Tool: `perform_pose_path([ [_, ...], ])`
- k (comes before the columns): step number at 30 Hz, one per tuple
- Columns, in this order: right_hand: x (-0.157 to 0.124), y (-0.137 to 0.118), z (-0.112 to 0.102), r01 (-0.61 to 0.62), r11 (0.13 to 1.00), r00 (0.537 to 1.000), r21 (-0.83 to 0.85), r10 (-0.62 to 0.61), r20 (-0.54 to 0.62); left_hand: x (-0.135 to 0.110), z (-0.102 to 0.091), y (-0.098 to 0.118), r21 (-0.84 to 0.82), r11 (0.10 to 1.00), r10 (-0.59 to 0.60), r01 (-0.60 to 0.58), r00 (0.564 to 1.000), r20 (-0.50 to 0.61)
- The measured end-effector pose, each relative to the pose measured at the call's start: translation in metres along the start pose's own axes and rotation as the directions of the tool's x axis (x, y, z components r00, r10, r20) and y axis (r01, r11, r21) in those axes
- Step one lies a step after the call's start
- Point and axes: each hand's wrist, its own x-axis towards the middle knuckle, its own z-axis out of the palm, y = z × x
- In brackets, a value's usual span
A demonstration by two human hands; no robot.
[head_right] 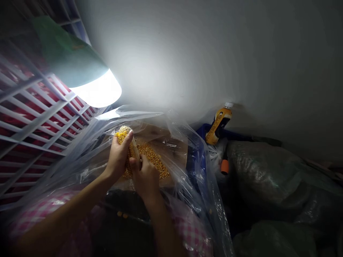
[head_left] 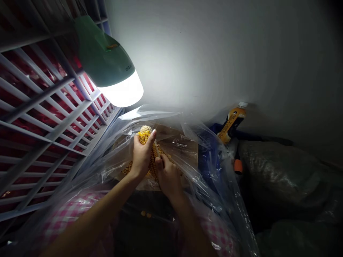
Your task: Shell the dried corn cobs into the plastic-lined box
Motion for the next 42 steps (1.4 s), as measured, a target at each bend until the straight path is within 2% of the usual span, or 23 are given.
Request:
perform_pose_path([
  [3, -0.003, 0.0, 0.007, 0.011, 0.997, 1.0, -0.07, -0.009, 0.025, -0.002, 0.0, -0.003, 0.004, 1.0, -0.014, 0.014, 0.999, 0.03],
  [12, -0.007, 0.0, 0.014, -0.005, 1.0, 0.998, 0.024, 0.007, -0.061, -0.002, -0.002, -0.005, 0.025, 1.0, 0.007, -0.009, 0.997, 0.074],
  [20, -0.006, 0.0, 0.016, -0.034, 0.998, 0.997, 0.059, 0.038, -0.074, 0.001, -0.003, -0.008, 0.072, 0.997, -0.005, 0.001, 0.999, 0.045],
  [23, -0.006, 0.0, 0.012, -0.053, 0.994, 0.998, 0.098, 0.057, -0.036, 0.001, -0.004, -0.008, 0.109, 0.993, -0.047, 0.042, 0.998, 0.043],
  [26, -0.004, -0.001, 0.006, -0.049, 0.997, 0.999, 0.059, 0.049, 0.001, 0.0, -0.003, -0.008, 0.119, 0.991, -0.078, 0.068, 0.993, 0.083],
  [29, -0.002, -0.002, 0.004, -0.047, 0.999, 0.999, -0.005, 0.047, 0.0, -0.002, -0.002, -0.01, 0.11, 0.993, -0.06, 0.049, 0.993, 0.102],
  [34, -0.004, -0.001, 0.009, -0.016, 1.0, 0.999, -0.011, 0.016, -0.046, -0.005, -0.002, -0.013, 0.106, 0.994, -0.014, 0.0, 0.992, 0.128],
  [42, -0.007, 0.005, 0.014, -0.01, 1.0, 0.996, -0.001, 0.01, -0.084, -0.005, -0.002, -0.017, 0.156, 0.988, -0.038, 0.019, 0.992, 0.121],
])
